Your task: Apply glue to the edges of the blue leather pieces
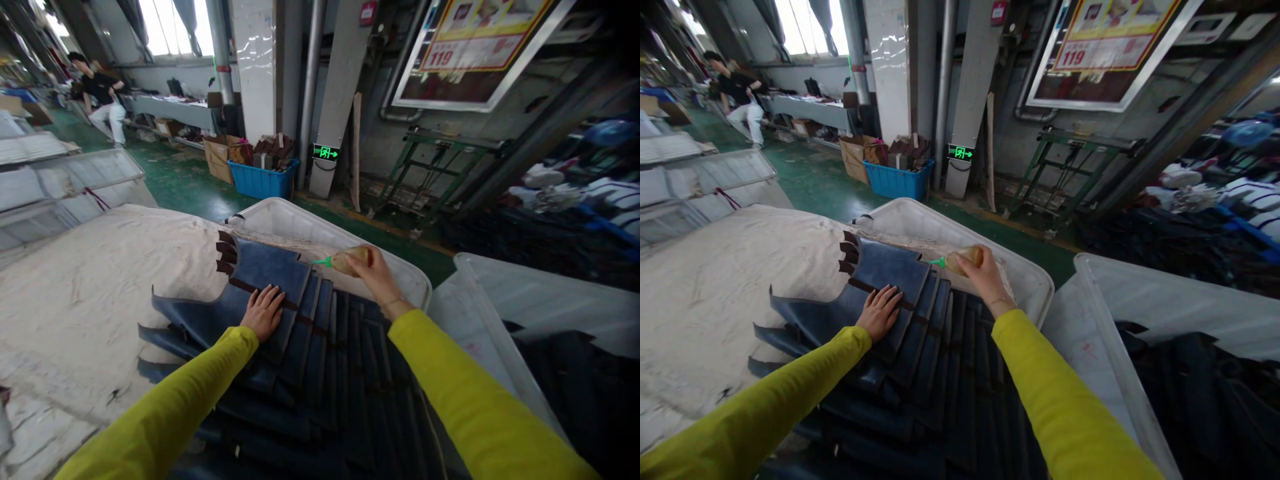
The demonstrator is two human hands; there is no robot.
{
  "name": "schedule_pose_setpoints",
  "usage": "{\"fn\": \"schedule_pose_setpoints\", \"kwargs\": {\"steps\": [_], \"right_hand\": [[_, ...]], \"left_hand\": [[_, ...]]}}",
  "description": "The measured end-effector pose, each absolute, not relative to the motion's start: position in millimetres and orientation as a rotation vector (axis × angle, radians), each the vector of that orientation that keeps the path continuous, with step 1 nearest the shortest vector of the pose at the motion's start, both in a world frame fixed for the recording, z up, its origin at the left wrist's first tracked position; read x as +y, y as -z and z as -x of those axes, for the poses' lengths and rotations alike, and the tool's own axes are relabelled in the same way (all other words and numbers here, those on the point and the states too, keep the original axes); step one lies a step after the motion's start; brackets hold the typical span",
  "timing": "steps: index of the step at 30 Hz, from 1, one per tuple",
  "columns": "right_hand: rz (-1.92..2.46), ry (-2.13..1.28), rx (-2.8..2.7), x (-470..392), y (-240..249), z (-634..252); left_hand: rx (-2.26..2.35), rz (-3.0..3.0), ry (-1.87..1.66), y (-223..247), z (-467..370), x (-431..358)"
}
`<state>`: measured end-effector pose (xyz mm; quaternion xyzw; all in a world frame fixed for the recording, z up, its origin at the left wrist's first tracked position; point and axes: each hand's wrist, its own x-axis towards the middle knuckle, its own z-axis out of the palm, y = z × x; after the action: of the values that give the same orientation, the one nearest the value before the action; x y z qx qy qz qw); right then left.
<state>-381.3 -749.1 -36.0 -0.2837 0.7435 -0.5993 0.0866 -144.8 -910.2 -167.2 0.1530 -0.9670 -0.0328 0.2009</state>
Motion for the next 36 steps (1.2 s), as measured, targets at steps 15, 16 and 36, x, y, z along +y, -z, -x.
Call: {"fn": "schedule_pose_setpoints", "kwargs": {"steps": [15, 16, 36], "right_hand": [[1.305, 1.361, 2.554, -783, 24, 393], [1.221, 1.387, 2.517, -783, 24, 394], [1.126, 1.464, 2.52, -791, 35, 398]], "left_hand": [[-2.699, -0.444, 0.148, 164, 146, -909], [-2.698, -0.444, 0.15, 164, 146, -909], [-2.71, -0.45, 0.169, 164, 146, -909]]}}
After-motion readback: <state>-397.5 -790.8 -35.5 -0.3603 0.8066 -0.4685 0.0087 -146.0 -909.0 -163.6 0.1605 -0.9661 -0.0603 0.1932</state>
